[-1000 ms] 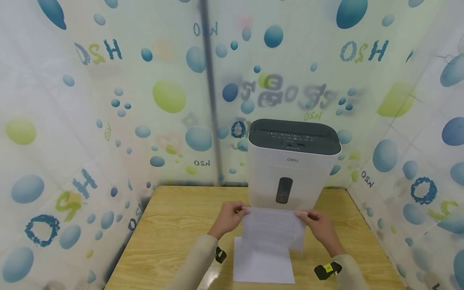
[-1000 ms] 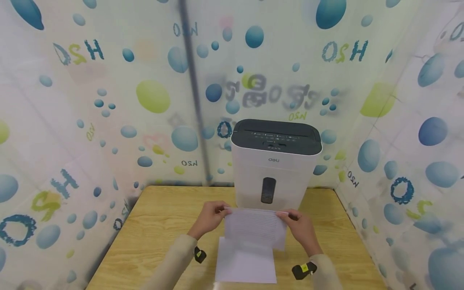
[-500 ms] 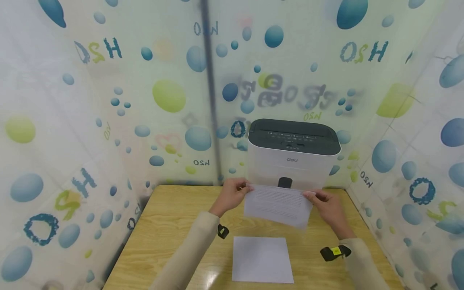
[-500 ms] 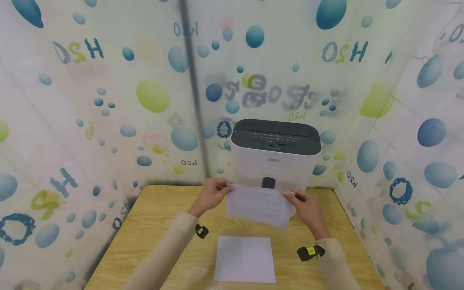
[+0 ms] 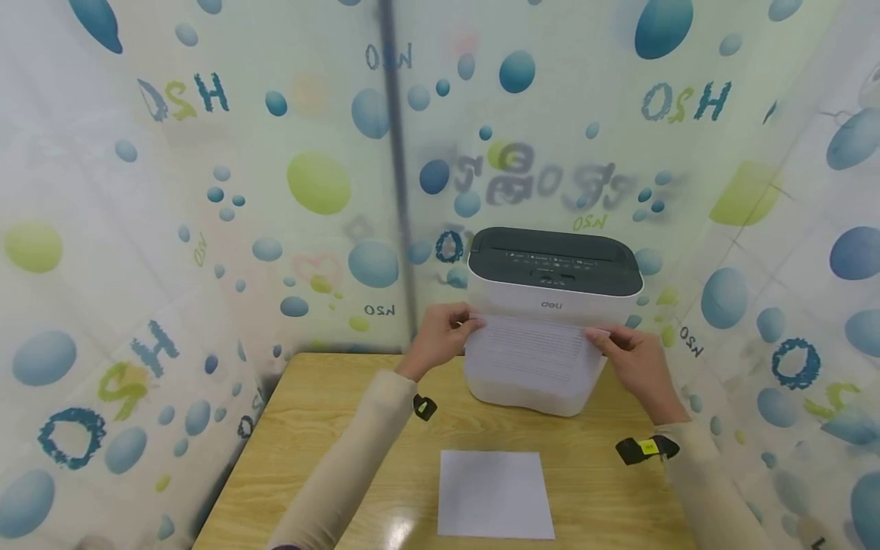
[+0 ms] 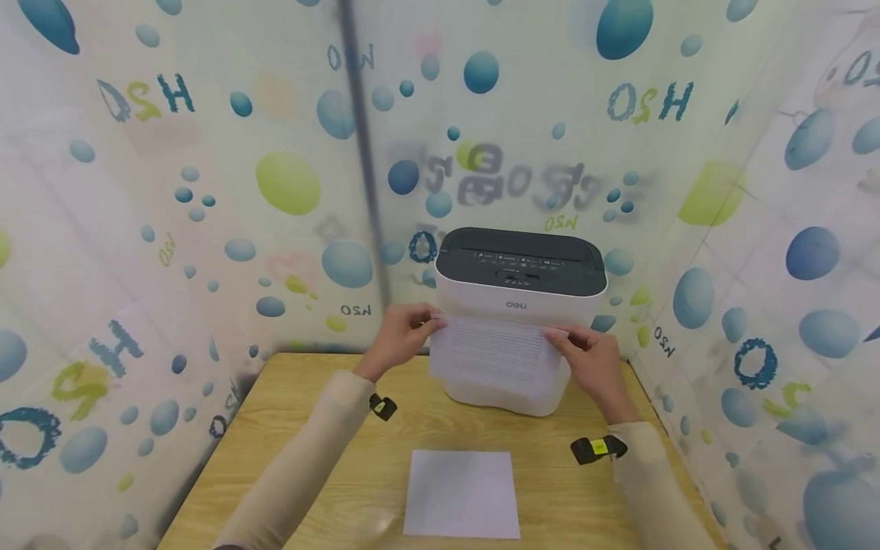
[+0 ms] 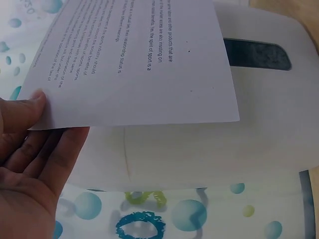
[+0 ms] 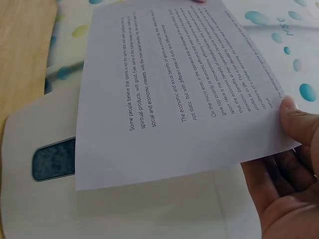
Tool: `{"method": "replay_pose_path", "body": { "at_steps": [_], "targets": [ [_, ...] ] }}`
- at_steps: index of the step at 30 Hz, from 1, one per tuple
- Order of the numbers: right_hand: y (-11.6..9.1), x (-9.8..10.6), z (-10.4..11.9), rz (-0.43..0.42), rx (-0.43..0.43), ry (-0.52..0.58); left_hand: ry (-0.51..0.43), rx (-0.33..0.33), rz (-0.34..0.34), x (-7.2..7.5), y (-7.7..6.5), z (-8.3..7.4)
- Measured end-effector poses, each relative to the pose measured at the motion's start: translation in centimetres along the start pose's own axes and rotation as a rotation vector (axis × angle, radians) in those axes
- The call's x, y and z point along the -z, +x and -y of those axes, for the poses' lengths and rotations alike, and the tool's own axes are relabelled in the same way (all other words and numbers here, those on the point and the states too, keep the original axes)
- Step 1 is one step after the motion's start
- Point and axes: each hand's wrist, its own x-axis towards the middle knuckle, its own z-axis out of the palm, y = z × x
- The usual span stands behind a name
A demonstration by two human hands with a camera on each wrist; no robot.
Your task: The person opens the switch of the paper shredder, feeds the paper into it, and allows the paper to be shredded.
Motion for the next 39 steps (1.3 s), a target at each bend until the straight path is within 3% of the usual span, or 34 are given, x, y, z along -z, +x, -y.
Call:
{"method": "replay_pose_path", "body": {
  "at_steps": [8,15,26,39],
  "targets": [
    [1.5,1.9,2.0,-0.030,0.041,0.014,0.006,-0.059,-0.017,1.4,2.7,-1.9],
    [2.7,3.6,4.0,-0.063,0.051,0.048,0.033,-0.039,-0.009,2.6,5.0,-3.7],
    [4.7,6.0,6.1,-0.115,0.101,0.129,0.037,-0.110,-0.037,3.8,8.4,-5.4],
    [8.3,9.1,8.0,-0.132,0.120,0.193,-0.052,-0.033,-0.024,5.2,12.7,-7.4]
  ]
}}
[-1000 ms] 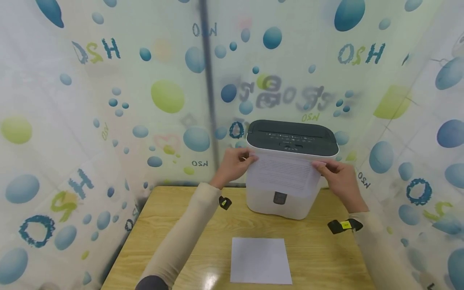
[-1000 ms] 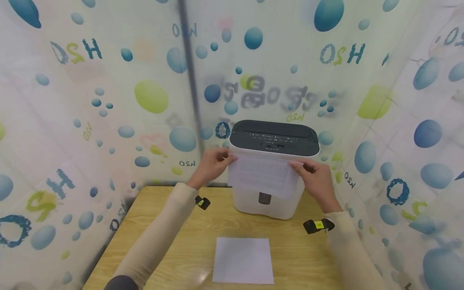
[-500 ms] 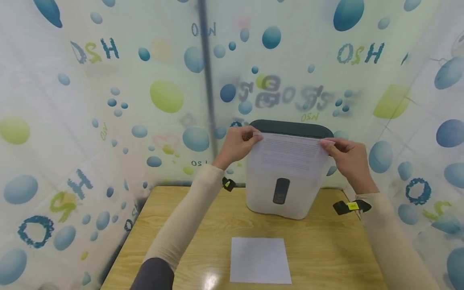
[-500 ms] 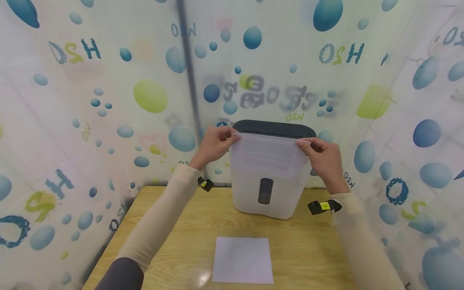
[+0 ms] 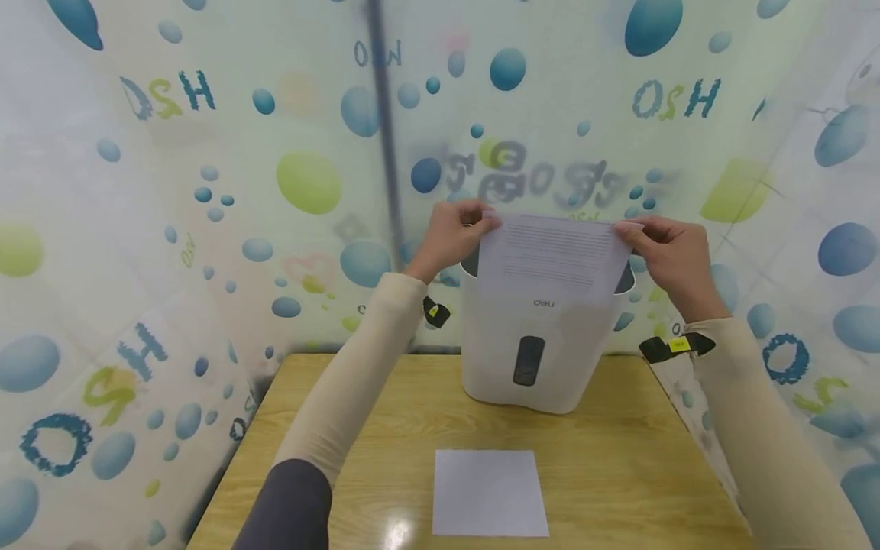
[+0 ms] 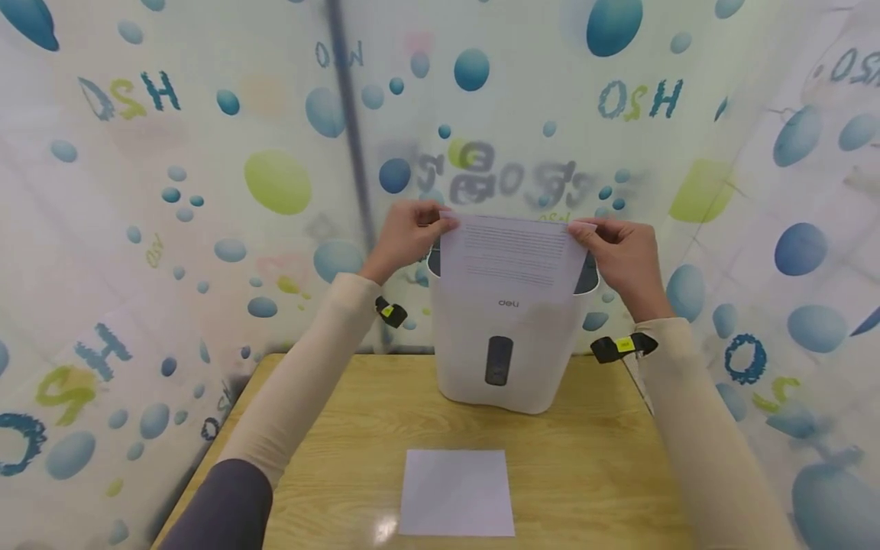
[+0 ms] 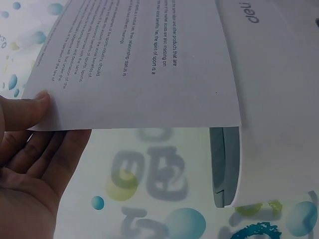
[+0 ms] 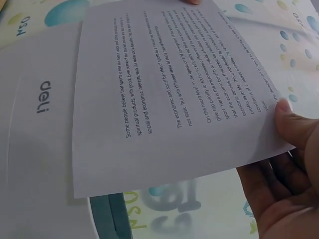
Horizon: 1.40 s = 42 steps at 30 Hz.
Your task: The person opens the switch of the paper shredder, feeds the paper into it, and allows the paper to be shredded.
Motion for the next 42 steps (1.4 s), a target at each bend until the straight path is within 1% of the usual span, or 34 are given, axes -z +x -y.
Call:
{"method": "replay_pose_path", "body": {
  "at_steps": [5,10,15,20,25,28,32,38,42],
  "targets": [
    [1.6,0.6,0.9,0.007,-0.021,0.038,0.016,0.037,-0.004,0.4,1.8,-0.6],
    [3.4,1.0,1.5,0.036,-0.029,0.076,0.019,0.074,0.023,0.9,3.8,-0.9],
    [5.0,1.3,1.9,0.061,-0.028,0.079,0.037,0.112,0.051,1.1,5.5,-0.6],
    [6.4,1.5,2.0,0.097,-0.067,0.071,0.045,0.153,0.064,1.1,7.0,0.0],
    [7.7,1.5,1.4,0.124,-0.078,0.054,0.056,0.189,0.072,0.8,8.2,0.5],
    [8.5,1.3,0.6,0.132,-0.076,0.069,0.054,0.191,0.077,0.4,8.8,0.9],
    [9.4,0.9,-0.5,0.129,-0.086,0.090,0.051,0.192,0.087,-0.2,9.6,1.8],
    [10.4,0.4,-1.9,0.118,-0.105,0.069,0.038,0.219,0.091,-1.4,10.3,3.4],
    [10.8,0.2,-2.6,0.120,-0.124,0.034,0.051,0.204,0.097,-1.9,10.5,4.0]
  ]
}}
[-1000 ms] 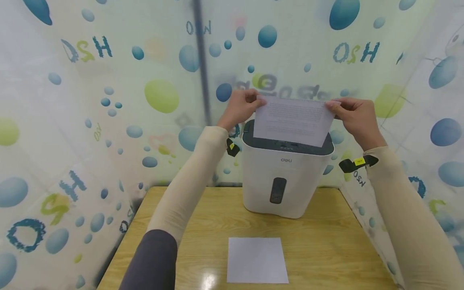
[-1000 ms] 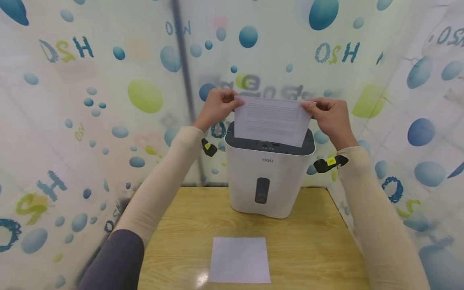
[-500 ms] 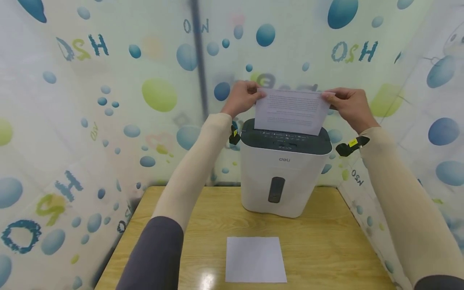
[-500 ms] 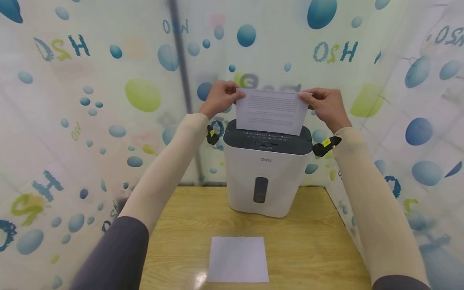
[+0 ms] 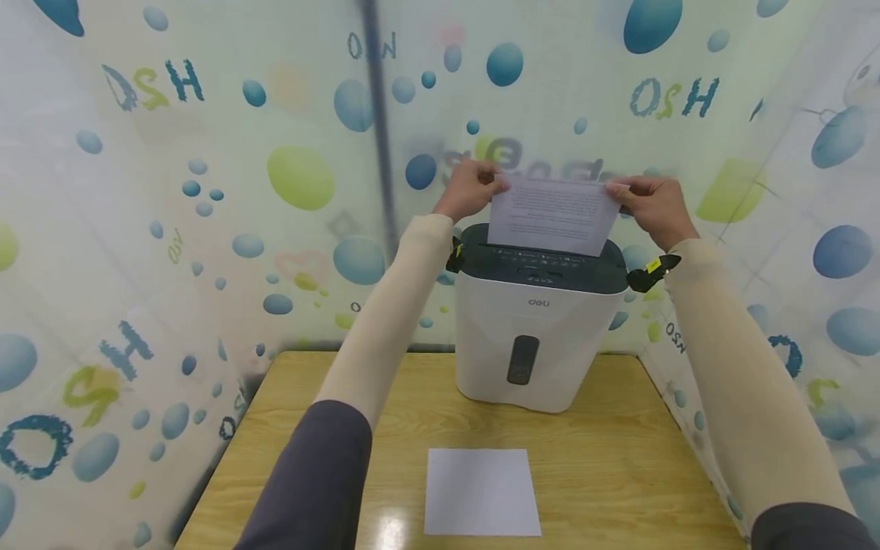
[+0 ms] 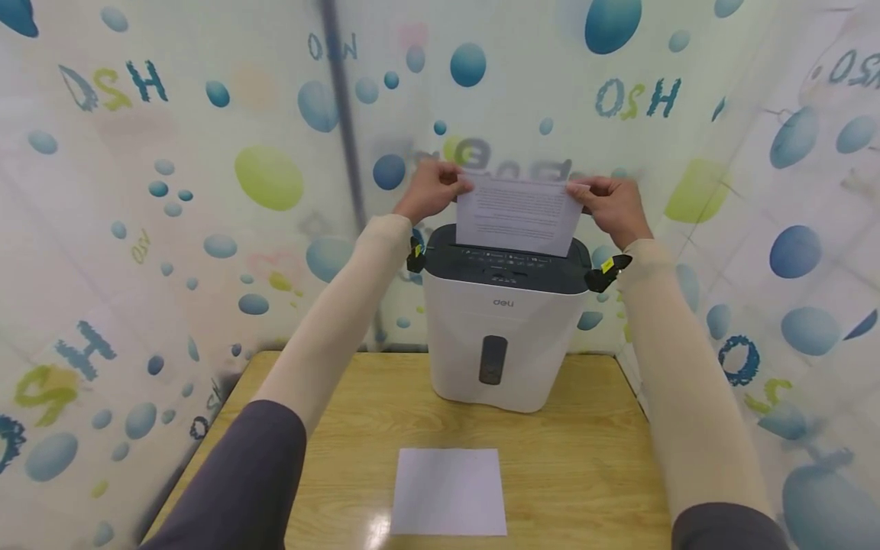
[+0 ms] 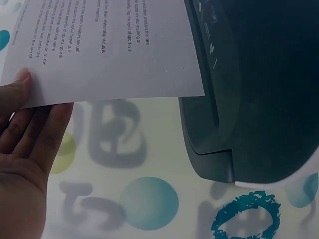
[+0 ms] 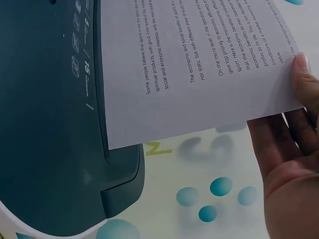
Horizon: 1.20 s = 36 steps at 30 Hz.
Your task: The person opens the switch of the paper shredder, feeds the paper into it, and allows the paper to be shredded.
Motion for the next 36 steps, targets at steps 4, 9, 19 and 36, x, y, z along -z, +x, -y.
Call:
{"method": "replay_pose_path", "body": {
  "at_steps": [4,9,19,36],
  "targets": [
    [0.3,-0.2,-0.5,-0.002,-0.028,-0.028,0.025,-0.009,-0.001,-0.3,0.5,0.5],
    [0.3,-0.4,-0.6,-0.002,-0.037,-0.035,0.032,-0.006,-0.008,-0.5,1.0,1.0],
    [0.3,-0.6,-0.6,0.004,-0.028,-0.041,0.022,-0.004,0.015,-0.2,1.0,1.1],
    [0.5,-1.1,-1.5,0.053,0.012,-0.197,0.076,0.050,0.052,-0.6,0.5,1.9]
  ]
}}
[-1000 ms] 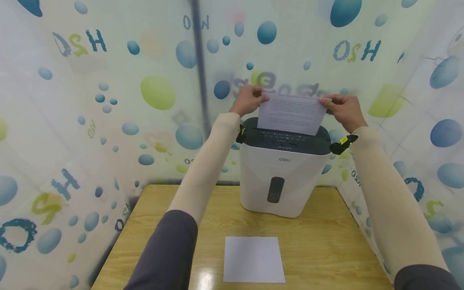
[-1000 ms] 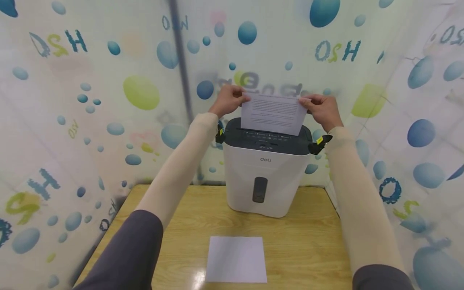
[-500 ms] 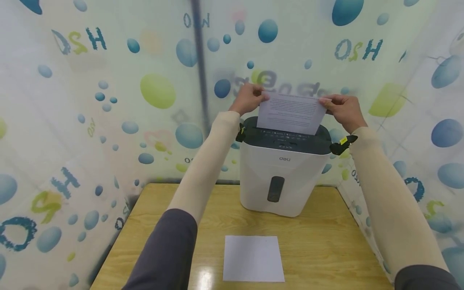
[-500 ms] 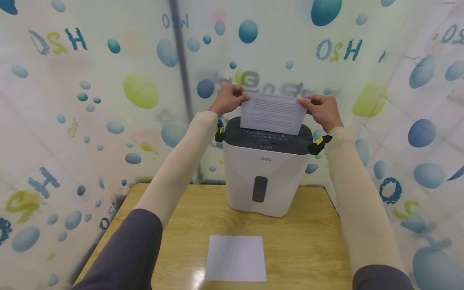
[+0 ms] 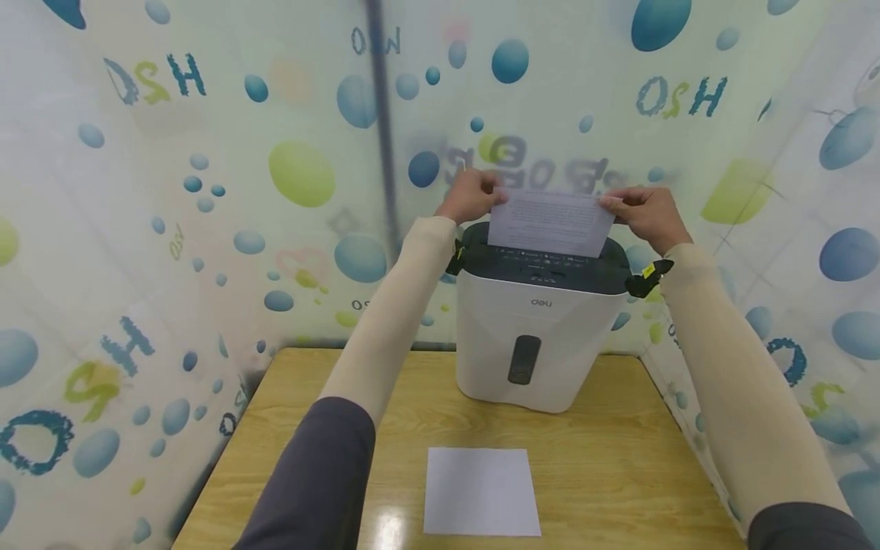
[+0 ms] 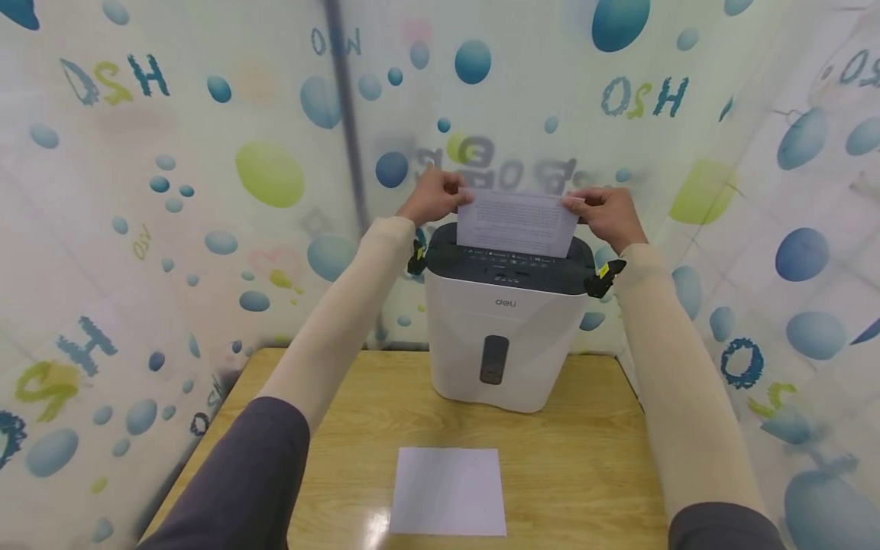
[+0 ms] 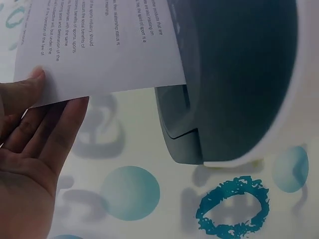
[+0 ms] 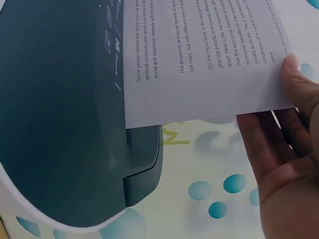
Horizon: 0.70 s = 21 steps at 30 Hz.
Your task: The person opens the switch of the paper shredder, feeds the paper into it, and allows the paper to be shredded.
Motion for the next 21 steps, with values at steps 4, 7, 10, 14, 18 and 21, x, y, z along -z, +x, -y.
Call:
{"method": "replay_pose_path", "body": {
  "at_steps": [4,7,10,14,18,21],
  "targets": [
    [0.0,-0.2,-0.1,0.020,0.005,-0.066,0.020,0.032,0.025,-0.3,0.0,0.3],
    [0.0,-0.3,-0.3,0.028,0.010,-0.104,0.052,0.033,0.036,-0.5,-0.1,0.5],
    [-0.1,-0.5,-0.5,0.038,0.018,-0.130,0.071,0.026,0.040,-0.7,-0.2,0.6],
    [-0.2,-0.6,-0.9,0.048,0.022,-0.157,0.092,0.006,0.042,-0.9,-0.3,0.7],
    [-0.5,-0.7,-1.3,0.057,0.036,-0.178,0.109,-0.013,0.046,-1.2,-0.7,0.7],
    [-0.7,-0.7,-1.4,0.069,0.035,-0.185,0.115,-0.015,0.059,-1.3,-0.9,0.8]
  ]
}}
